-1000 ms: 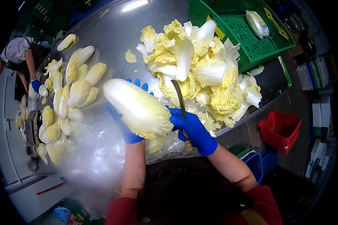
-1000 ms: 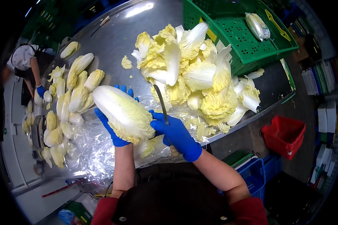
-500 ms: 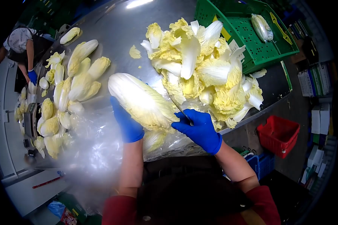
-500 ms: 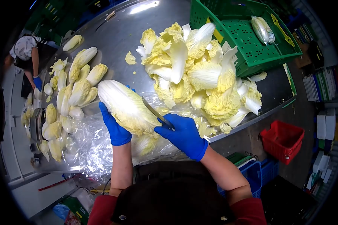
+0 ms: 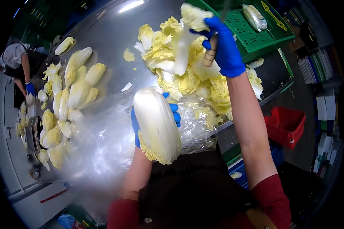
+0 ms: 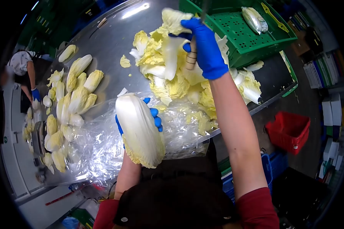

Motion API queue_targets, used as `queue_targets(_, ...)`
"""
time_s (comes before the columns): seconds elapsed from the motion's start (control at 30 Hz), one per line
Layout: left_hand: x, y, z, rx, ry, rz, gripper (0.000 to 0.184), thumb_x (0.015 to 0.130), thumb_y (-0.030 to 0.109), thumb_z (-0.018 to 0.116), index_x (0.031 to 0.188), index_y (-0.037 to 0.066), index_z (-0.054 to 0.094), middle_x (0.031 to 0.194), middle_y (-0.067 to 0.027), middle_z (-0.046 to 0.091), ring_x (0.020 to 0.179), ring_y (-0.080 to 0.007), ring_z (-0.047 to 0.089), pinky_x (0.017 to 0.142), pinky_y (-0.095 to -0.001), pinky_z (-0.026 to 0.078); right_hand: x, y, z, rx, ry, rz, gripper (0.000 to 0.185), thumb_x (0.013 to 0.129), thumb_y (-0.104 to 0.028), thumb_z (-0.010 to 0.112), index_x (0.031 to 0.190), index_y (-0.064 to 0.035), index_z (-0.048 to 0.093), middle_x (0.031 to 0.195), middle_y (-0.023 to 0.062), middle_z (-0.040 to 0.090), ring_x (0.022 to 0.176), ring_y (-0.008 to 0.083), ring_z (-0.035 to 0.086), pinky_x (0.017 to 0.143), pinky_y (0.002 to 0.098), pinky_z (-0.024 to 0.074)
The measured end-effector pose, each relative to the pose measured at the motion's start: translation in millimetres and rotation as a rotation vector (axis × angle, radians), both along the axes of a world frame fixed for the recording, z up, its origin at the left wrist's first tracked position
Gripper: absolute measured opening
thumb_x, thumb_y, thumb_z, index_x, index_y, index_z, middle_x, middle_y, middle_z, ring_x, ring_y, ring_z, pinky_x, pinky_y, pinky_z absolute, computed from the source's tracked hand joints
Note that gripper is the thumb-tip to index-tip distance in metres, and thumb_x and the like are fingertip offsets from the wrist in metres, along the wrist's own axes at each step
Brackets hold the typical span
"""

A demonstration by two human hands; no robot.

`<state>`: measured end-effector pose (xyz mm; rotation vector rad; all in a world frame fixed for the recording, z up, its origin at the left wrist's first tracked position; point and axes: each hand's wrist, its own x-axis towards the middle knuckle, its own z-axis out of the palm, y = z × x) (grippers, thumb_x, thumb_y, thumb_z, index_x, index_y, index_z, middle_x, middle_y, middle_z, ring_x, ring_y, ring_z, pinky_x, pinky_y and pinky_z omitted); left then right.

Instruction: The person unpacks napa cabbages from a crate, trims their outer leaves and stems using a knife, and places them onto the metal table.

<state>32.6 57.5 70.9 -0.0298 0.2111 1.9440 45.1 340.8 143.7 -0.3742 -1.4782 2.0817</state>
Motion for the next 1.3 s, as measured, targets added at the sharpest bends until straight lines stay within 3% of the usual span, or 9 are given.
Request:
queue_targets(0.03,-2,1,0,0.041,0.036,0.034,0.079,0.089,0.063,0.039,0.140,0.003,0.037,0.125,-0.0255,0.053,0.101,-0.0401,0.059,0.085,-0.0517,0.051,4,8,-6,0.095,-0.340,0.040,0.037,0.086,-0.032,0.063,0.112,-0.0057,0.061,0.103,0.0070,0.066,0.082,0.0126,0.063,0.052,0.0242,0.0428)
queue_targets(0.13,-8,-1,6,-0.171,0.109,0.216,0.079,0.090,0.063,0.038,0.143,0.005,0.033,0.132,-0.0236,0.049,0.112,-0.0396,0.055,0.092,-0.0516,0.048,19,-32,-30,0.300,-0.430,0.007,0.049,0.086,-0.024,0.068,0.128,-0.0012,0.055,0.113,0.0108,0.063,0.077,0.0144,0.064,0.066,0.0268,0.0543)
queue_targets(0.23,-20,-7,-8,-0.201,0.045,0.301,0.079,0.089,0.060,0.045,0.146,0.009,0.028,0.142,-0.0247,0.039,0.122,-0.0411,0.048,0.099,-0.0551,0.044,50,-83,-29,0.136,-0.511,0.243,0.041,0.088,-0.024,0.067,0.121,-0.0020,0.061,0.112,0.0093,0.065,0.068,0.0110,0.062,0.060,0.0253,0.0510)
queue_targets(0.43,-14,-5,-3,-0.250,0.162,0.338,0.079,0.090,0.063,0.040,0.145,0.008,0.029,0.141,-0.0168,0.043,0.123,-0.0331,0.048,0.102,-0.0471,0.041,60,-128,-20,0.091,-0.393,0.315,0.048,0.083,-0.024,0.073,0.123,0.0008,0.059,0.110,0.0093,0.067,0.086,0.0148,0.066,0.073,0.0288,0.0538)
queue_targets(0.53,-5,-6,-7,-0.403,0.254,0.383,0.080,0.089,0.062,0.046,0.145,0.007,0.030,0.140,-0.0165,0.043,0.123,-0.0325,0.048,0.103,-0.0466,0.040,61,-137,-34,0.590,-0.364,0.263,0.058,0.076,-0.026,0.077,0.127,-0.0064,0.059,0.103,0.0102,0.069,0.069,0.0075,0.057,0.064,0.0233,0.0488)
queue_targets(0.73,-2,-16,-2,-0.684,0.649,0.418,0.073,0.085,0.045,0.061,0.139,0.003,0.036,0.131,-0.0179,0.051,0.117,-0.0312,0.054,0.099,-0.0429,0.045,70,-139,-38,0.515,-0.412,0.263,0.055,0.073,-0.031,0.078,0.120,-0.0079,0.064,0.089,0.0116,0.070,0.059,0.0115,0.051,0.061,0.0273,0.0470)
queue_targets(0.97,0,-15,16,-0.704,0.646,0.422,0.071,0.078,0.033,0.068,0.136,0.001,0.039,0.123,-0.0165,0.054,0.109,-0.0297,0.058,0.093,-0.0414,0.050,69,-138,-47,0.541,-0.417,0.307,0.049,0.071,-0.031,0.076,0.112,-0.0065,0.067,0.083,0.0118,0.068,0.060,0.0146,0.053,0.061,0.0287,0.0471)
queue_targets(1.17,2,-14,18,-0.802,0.721,0.478,0.071,0.077,0.030,0.068,0.136,0.001,0.041,0.123,-0.0155,0.055,0.108,-0.0290,0.058,0.092,-0.0409,0.050,63,-137,-44,0.542,-0.445,0.356,0.044,0.069,-0.030,0.071,0.098,0.0021,0.066,0.086,0.0200,0.067,0.078,0.0320,0.067,0.071,0.0347,0.0522)
queue_targets(1.3,-1,-24,7,-0.854,0.775,0.456,0.071,0.076,0.030,0.068,0.135,0.000,0.041,0.122,-0.0151,0.056,0.109,-0.0287,0.059,0.092,-0.0406,0.050,62,-139,-58,0.577,-0.402,0.312,0.036,0.068,-0.026,0.071,0.094,-0.0015,0.067,0.078,0.0163,0.066,0.065,0.0200,0.062,0.064,0.0310,0.0492)
